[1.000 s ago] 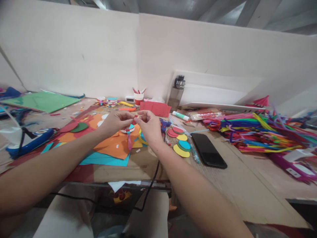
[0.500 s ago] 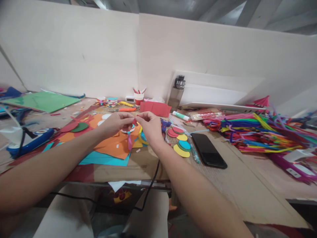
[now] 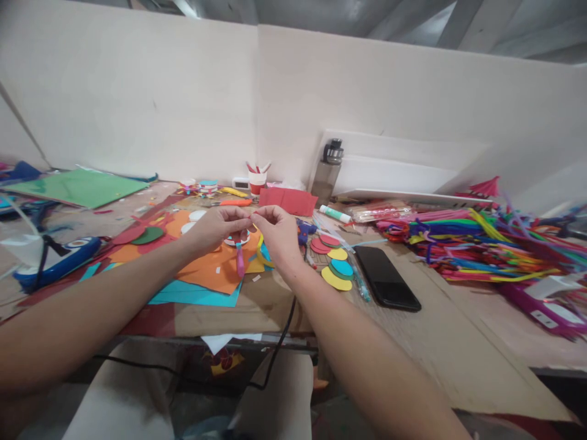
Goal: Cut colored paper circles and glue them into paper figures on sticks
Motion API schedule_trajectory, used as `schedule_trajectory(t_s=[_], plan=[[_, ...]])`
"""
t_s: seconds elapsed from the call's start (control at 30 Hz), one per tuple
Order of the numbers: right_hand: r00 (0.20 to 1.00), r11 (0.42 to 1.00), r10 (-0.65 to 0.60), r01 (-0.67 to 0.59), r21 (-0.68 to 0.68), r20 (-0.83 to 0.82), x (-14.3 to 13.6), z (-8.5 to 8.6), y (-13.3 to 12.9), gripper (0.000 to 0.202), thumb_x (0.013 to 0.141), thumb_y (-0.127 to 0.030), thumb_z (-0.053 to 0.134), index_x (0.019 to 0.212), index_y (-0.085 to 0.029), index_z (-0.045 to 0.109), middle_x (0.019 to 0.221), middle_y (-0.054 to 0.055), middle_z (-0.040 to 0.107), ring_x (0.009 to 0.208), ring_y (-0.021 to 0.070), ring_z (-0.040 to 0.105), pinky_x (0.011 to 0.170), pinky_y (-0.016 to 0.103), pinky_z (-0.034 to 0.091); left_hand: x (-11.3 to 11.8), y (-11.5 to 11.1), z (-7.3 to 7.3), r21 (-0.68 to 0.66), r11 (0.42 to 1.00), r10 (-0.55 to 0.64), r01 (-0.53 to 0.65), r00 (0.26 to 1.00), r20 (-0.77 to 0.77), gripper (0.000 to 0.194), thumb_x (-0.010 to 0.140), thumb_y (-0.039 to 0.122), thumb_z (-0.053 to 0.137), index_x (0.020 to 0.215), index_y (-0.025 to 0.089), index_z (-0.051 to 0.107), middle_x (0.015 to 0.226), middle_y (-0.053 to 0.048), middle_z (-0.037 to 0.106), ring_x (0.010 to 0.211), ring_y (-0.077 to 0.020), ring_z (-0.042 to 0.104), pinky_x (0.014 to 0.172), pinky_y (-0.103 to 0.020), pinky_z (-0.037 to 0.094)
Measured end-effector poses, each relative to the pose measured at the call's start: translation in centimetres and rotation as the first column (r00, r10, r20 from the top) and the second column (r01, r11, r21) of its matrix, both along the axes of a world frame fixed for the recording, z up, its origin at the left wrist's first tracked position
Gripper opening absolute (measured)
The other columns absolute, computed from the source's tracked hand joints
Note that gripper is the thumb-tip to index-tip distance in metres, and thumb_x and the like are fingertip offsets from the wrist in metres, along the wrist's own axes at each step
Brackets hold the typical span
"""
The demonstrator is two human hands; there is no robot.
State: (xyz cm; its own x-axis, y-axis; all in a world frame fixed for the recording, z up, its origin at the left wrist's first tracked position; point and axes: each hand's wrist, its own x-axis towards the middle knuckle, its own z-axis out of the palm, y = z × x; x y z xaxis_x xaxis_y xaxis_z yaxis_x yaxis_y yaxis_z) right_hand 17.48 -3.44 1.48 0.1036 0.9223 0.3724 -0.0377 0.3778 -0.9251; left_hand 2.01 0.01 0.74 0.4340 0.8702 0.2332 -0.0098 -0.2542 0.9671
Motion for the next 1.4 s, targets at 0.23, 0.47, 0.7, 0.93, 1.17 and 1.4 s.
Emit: schedule_trajectory(t_s=[0.23,0.47,0.7,0.93,1.17,1.4], plan=[[0.993,0.998,-0.063,0.066,-0.022,0.096,0.2,0.0,0.2,0.014,0.067,-0.029,0.066,0.07,-0.017,0.06,0.066,-0.004,0.056,0.06,0.0091,0.046,0.061,0.024,0.038,-0.2,0.5,0.1,-0.025,0.998,0.054,-0.051,0.993,0.108,0.023,0.07,0.032,0.077,0.079,0.013,0.069,0.062,0.0,0.063,0.052,-0.0064,0.053,0.052,-0.019,0.041],[0.992,0.996,-0.026,0.037,-0.087,0.125,0.1,-0.5,0.4,0.017,0.066,-0.032,0.066,0.073,-0.017,0.061,0.069,-0.002,0.059,0.063,0.0104,0.049,0.062,0.025,0.039,0.1,0.3,0.3,-0.177,0.984,0.046,0.016,0.938,0.344,0.024,0.065,0.027,0.081,0.074,0.011,0.067,0.066,0.0,0.063,0.05,-0.0039,0.049,0.048,-0.018,0.039],[0.997,0.995,-0.023,0.03,-0.099,0.069,-0.3,-1.1,0.5,0.018,0.066,-0.033,0.068,0.072,-0.017,0.061,0.069,-0.002,0.059,0.063,0.0101,0.05,0.063,0.025,0.04,0.8,0.1,0.0,-0.325,0.94,0.077,0.107,0.86,0.504,0.021,0.066,0.021,0.081,0.072,0.011,0.064,0.055,0.005,0.05,0.049,-0.0032,0.044,0.045,-0.015,0.036],[0.998,0.994,-0.055,0.058,-0.092,0.04,-0.6,-1.5,0.7,0.015,0.066,-0.03,0.068,0.069,-0.018,0.06,0.064,-0.004,0.056,0.058,0.0092,0.047,0.06,0.024,0.039,1.3,-0.4,0.1,-0.366,0.917,0.074,0.159,0.833,0.549,0.016,0.069,0.017,0.079,0.073,0.01,0.064,0.057,0.003,0.053,0.049,-0.0037,0.046,0.045,-0.015,0.037],[0.979,0.998,0.04,-0.03,-0.049,0.198,0.3,-0.4,0.5,0.024,0.072,-0.04,0.066,0.08,-0.018,0.058,0.075,-0.001,0.062,0.065,0.0114,0.053,0.063,0.025,0.042,0.6,0.2,0.2,-0.337,0.936,0.086,0.105,0.857,0.507,0.018,0.069,0.021,0.08,0.073,0.009,0.066,0.053,0.003,0.051,0.047,-0.0026,0.045,0.044,-0.013,0.035],[0.321,0.99,-0.099,0.129,0.06,0.942,3.9,0.8,0.8,0.017,0.085,-0.034,0.056,0.081,-0.018,0.061,0.08,0.01,0.068,0.073,0.0202,0.061,0.066,0.031,0.042,-0.7,1.3,0.8,-0.369,0.924,0.102,0.103,0.862,0.496,0.01,0.074,0.013,0.075,0.074,0.006,0.067,0.059,0.0,0.058,0.043,0.0002,0.041,0.036,-0.01,0.029]])
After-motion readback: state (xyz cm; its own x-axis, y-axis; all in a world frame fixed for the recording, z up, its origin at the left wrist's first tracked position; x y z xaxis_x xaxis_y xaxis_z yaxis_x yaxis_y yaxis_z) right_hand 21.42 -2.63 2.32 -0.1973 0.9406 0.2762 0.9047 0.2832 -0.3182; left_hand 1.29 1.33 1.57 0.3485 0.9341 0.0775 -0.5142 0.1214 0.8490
